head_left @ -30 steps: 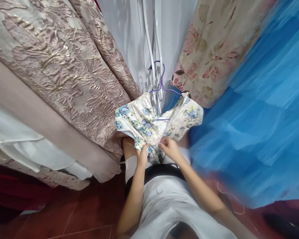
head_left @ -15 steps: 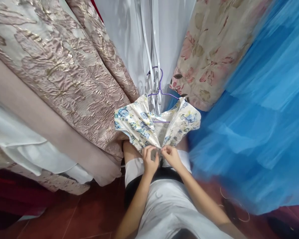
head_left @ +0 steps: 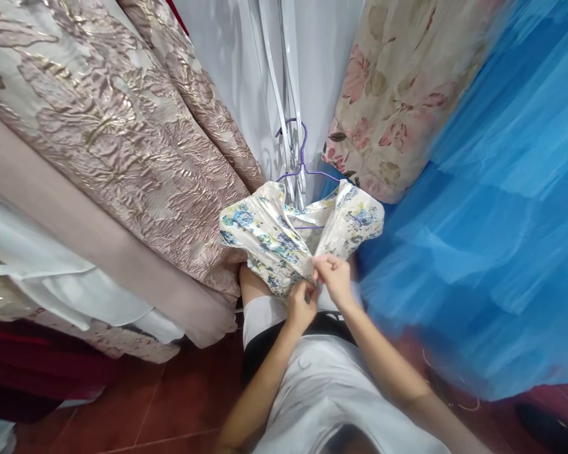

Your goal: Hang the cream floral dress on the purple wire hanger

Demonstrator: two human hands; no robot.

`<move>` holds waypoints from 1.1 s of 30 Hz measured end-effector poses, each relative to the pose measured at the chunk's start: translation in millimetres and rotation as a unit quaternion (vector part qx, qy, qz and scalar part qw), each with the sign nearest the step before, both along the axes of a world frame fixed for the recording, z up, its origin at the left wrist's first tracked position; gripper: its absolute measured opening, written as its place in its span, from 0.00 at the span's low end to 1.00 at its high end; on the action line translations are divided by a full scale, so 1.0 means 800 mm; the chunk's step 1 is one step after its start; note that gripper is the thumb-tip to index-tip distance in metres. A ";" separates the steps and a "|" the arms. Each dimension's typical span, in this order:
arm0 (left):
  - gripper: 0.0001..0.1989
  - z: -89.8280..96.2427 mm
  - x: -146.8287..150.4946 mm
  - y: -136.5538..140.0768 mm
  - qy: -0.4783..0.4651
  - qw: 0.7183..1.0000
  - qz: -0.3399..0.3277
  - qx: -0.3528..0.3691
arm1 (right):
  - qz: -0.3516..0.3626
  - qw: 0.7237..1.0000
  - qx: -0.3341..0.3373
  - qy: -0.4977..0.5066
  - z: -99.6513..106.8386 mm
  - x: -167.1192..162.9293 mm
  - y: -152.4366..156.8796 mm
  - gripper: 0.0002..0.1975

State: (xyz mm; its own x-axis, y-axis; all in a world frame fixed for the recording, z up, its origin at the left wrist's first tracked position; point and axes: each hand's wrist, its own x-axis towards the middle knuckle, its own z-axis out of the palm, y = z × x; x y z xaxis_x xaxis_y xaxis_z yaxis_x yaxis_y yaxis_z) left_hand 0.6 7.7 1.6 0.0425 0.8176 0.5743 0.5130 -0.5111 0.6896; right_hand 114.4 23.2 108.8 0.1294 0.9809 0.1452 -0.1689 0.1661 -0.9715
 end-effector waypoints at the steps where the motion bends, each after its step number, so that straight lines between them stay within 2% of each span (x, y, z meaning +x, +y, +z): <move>1: 0.06 0.001 0.004 -0.001 0.007 1.000 -0.015 -0.012 | -0.010 1.000 0.016 0.002 0.017 0.002 0.009 0.11; 5: 0.07 0.015 0.017 -0.003 0.046 0.996 -0.045 -0.064 | -0.001 0.997 0.081 0.001 0.077 0.005 0.048 0.14; 8: 0.06 0.029 0.021 -0.002 0.083 0.991 -0.044 -0.092 | 0.014 0.994 0.110 0.006 0.104 0.003 0.071 0.13; 11: 0.06 0.032 0.023 -0.005 0.118 0.986 -0.046 -0.108 | 0.015 0.992 0.129 0.010 0.120 0.000 0.084 0.13; 15: 0.07 0.011 0.023 -0.013 0.136 0.979 -0.060 -0.138 | 0.004 0.988 0.155 0.012 0.137 -0.001 0.088 0.12; 18: 0.06 -0.004 0.015 -0.010 0.088 0.979 -0.080 -0.164 | 0.019 0.987 0.157 0.007 0.142 -0.001 0.084 0.12; 20: 0.04 0.004 0.003 0.000 0.040 0.985 -0.088 -0.144 | 0.032 0.989 0.146 0.005 0.140 0.002 0.077 0.12; 21: 0.03 0.016 -0.004 0.007 0.016 0.991 -0.080 -0.108 | 0.036 0.989 0.141 0.005 0.138 0.003 0.073 0.13; 23: 0.02 0.061 -0.021 0.022 -0.020 0.999 -0.038 0.014 | 0.042 0.990 0.133 0.010 0.133 0.007 0.066 0.16; 25: 0.07 0.125 -0.036 0.039 -0.027 0.988 0.019 0.151 | 0.043 0.990 0.136 0.014 0.130 0.009 0.061 0.18; 27: 0.13 0.191 -0.048 0.058 -0.001 0.970 0.041 0.239 | 0.035 0.989 0.146 0.010 0.130 0.010 0.059 0.18; 29: 0.17 0.244 -0.051 0.078 0.058 0.965 0.018 0.256 | 0.032 0.987 0.156 -0.002 0.132 0.009 0.062 0.18; 30: 0.16 0.263 -0.050 0.088 0.099 0.962 -0.007 0.253 | 0.031 0.987 0.160 -0.006 0.133 0.009 0.065 0.17; 33: 0.14 0.287 -0.035 0.111 0.177 0.948 -0.042 0.260 | 0.019 0.985 0.169 -0.008 0.131 0.010 0.078 0.15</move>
